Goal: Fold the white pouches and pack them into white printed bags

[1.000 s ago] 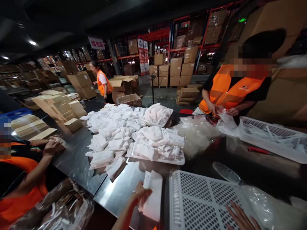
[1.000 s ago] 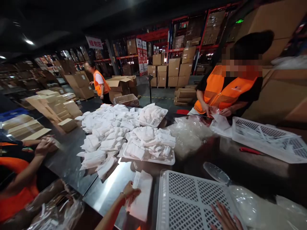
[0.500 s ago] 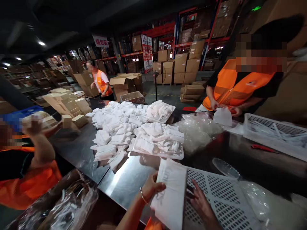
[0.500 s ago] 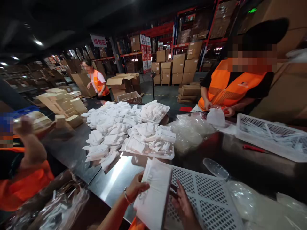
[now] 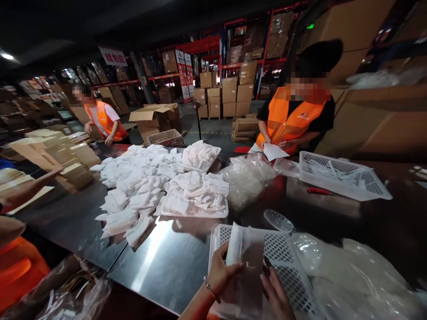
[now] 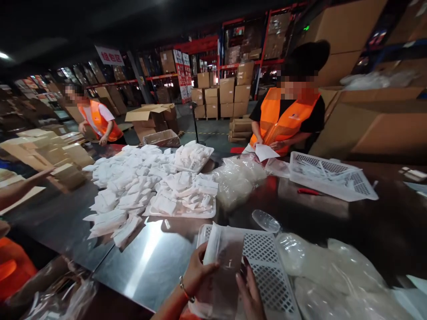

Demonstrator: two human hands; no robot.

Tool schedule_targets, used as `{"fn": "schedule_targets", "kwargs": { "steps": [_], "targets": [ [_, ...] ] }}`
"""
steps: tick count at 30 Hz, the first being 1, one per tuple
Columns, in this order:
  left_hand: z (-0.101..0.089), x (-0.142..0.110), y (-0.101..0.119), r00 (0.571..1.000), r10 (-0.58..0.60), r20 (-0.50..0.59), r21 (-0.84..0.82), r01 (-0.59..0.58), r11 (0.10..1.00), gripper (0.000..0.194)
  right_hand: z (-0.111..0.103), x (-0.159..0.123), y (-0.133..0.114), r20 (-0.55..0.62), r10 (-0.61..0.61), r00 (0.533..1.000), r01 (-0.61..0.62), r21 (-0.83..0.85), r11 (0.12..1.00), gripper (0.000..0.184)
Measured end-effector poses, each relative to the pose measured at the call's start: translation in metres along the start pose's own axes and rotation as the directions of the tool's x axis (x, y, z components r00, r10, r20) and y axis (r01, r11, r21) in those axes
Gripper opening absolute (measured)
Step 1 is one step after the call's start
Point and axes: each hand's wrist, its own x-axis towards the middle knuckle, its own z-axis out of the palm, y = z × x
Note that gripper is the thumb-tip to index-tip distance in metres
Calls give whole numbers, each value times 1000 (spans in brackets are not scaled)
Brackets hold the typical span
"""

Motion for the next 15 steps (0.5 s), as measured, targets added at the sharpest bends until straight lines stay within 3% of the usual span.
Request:
{"fn": "schedule_targets", "kwargs": {
  "steps": [2, 6, 10, 12, 15],
  "targets": [
    [5, 2, 5, 999, 51, -12, 65, -50, 997, 67, -5, -2, -5, -15, -61, 998, 61, 1, 998, 75],
    [18, -1, 13, 993, 70, 99, -53, -65, 996, 67, -16, -3, -31, -179, -285, 942, 274, -82, 958, 75],
    [28, -12, 14, 986, -24, 165, -220, 60, 974, 67, -32, -6, -66, -129, -427, 895, 414, -116, 903, 90],
    [31, -21, 16, 979, -101, 177, -330, 156, 931, 66, -38, -11, -80, -32, -392, 920, 388, -77, 918, 87],
    [36, -34, 21, 970, -166, 177, -436, 228, 870, 67, -41, -26, -87, 68, -234, 970, 238, -55, 970, 76]
  ]
}}
